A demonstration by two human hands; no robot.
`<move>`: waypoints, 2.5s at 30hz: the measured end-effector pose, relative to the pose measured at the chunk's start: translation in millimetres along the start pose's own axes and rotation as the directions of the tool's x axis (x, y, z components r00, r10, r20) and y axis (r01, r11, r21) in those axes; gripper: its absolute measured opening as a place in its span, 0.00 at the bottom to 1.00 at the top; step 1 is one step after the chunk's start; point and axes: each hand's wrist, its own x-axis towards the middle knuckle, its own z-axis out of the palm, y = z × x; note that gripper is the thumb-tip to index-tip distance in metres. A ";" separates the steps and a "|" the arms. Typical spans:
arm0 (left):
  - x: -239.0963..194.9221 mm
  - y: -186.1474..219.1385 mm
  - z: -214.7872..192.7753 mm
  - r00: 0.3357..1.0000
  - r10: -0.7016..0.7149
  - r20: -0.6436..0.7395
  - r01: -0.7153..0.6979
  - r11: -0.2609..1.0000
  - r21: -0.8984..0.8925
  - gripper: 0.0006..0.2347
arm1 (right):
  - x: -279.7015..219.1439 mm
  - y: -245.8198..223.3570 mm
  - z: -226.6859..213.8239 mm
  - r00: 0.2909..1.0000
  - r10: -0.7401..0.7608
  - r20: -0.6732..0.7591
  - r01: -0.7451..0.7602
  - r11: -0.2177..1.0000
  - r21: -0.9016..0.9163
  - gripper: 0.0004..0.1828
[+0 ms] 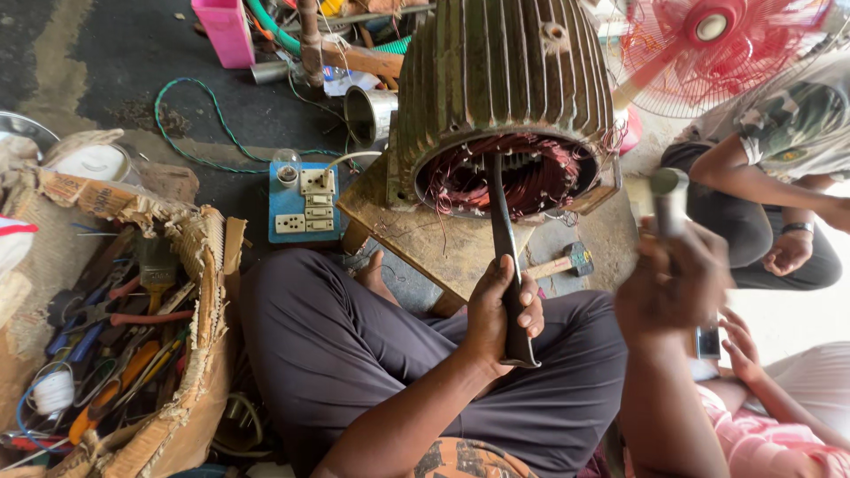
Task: The person uses a metal bar and a hammer to tap and adjust the copper windings inside an electric motor stator. They repeatedly insert the bar into the stator slots and strike it to reposition the coils.
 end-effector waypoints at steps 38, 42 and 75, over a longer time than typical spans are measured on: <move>-55.2 -15.0 21.5 0.992 -0.038 -0.122 0.037 0.999 -0.008 0.12 | -5.3 -0.7 0.9 0.923 -0.090 0.373 0.050 0.992 0.115 0.12; -20.6 -2.5 6.2 0.989 -0.023 -0.146 0.030 0.998 0.046 0.14 | -4.7 6.0 11.8 0.987 0.123 0.108 -0.138 0.980 0.146 0.06; -3.9 15.5 8.9 0.992 0.009 -0.129 0.013 0.985 0.171 0.13 | -29.5 -16.3 -0.1 0.989 0.069 0.134 -0.079 0.994 0.072 0.14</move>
